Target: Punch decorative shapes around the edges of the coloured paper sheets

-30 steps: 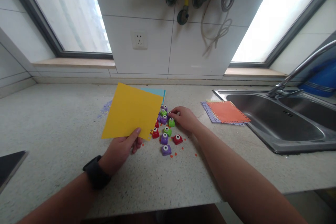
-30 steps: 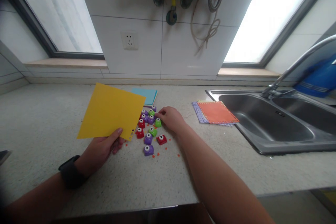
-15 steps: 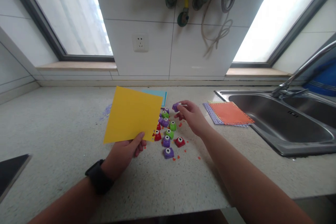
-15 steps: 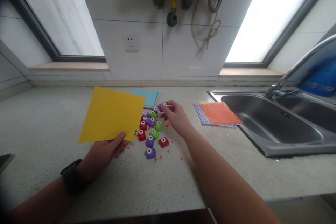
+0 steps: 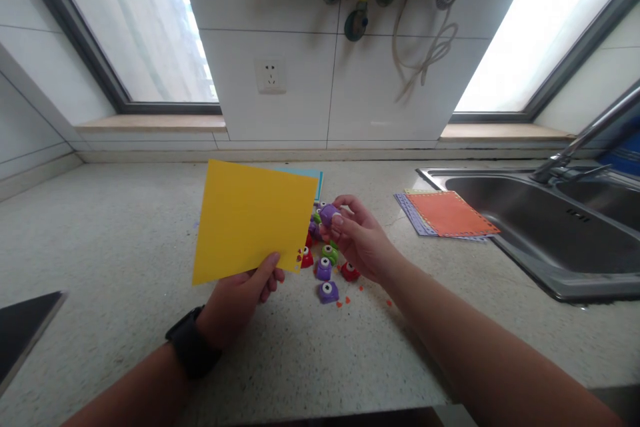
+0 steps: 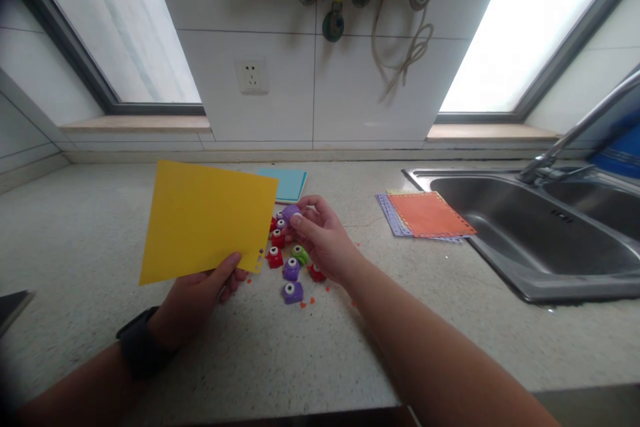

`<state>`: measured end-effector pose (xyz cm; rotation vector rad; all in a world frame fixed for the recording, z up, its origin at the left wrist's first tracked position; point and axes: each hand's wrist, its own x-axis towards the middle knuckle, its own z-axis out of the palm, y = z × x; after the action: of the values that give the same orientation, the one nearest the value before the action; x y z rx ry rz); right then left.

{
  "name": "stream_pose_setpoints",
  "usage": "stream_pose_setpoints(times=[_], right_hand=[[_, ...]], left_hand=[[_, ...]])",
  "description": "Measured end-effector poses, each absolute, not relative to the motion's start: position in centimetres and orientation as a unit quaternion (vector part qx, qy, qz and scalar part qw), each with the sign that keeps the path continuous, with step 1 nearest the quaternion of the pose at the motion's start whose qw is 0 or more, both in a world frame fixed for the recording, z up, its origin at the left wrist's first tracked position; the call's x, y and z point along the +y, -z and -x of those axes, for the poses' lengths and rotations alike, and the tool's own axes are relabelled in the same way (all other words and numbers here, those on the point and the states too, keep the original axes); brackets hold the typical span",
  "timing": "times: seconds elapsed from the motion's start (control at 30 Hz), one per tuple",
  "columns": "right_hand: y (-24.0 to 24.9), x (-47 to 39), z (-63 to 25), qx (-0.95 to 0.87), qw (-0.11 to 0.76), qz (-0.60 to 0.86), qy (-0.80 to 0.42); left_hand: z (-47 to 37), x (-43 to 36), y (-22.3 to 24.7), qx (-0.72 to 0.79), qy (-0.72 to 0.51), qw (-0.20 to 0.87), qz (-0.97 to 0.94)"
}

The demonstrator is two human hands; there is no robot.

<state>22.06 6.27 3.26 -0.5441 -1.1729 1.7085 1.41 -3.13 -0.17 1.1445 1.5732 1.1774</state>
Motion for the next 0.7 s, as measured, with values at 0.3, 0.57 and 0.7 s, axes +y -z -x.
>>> stream_pose_setpoints(times=[0.3,0.57,0.7], right_hand=[[-2.7,6.0,-21.7,-0.5,0.459,0.216,-0.702],[-2.2,6.1,-21.4,-0.5,0.448,0.21,-0.711],[-2.2,6.1,-21.4,-0.504,0.442,0.214,-0.711]], left_hand=[[-1.6,-3.2,-0.2,0.634,-0.461,0.412,-0.465],[-1.7,-3.2,0.1,0.64,-0.455,0.415,-0.459],[-1.4,-3.3,0.2,0.635,-0.453,0.406,-0.476]])
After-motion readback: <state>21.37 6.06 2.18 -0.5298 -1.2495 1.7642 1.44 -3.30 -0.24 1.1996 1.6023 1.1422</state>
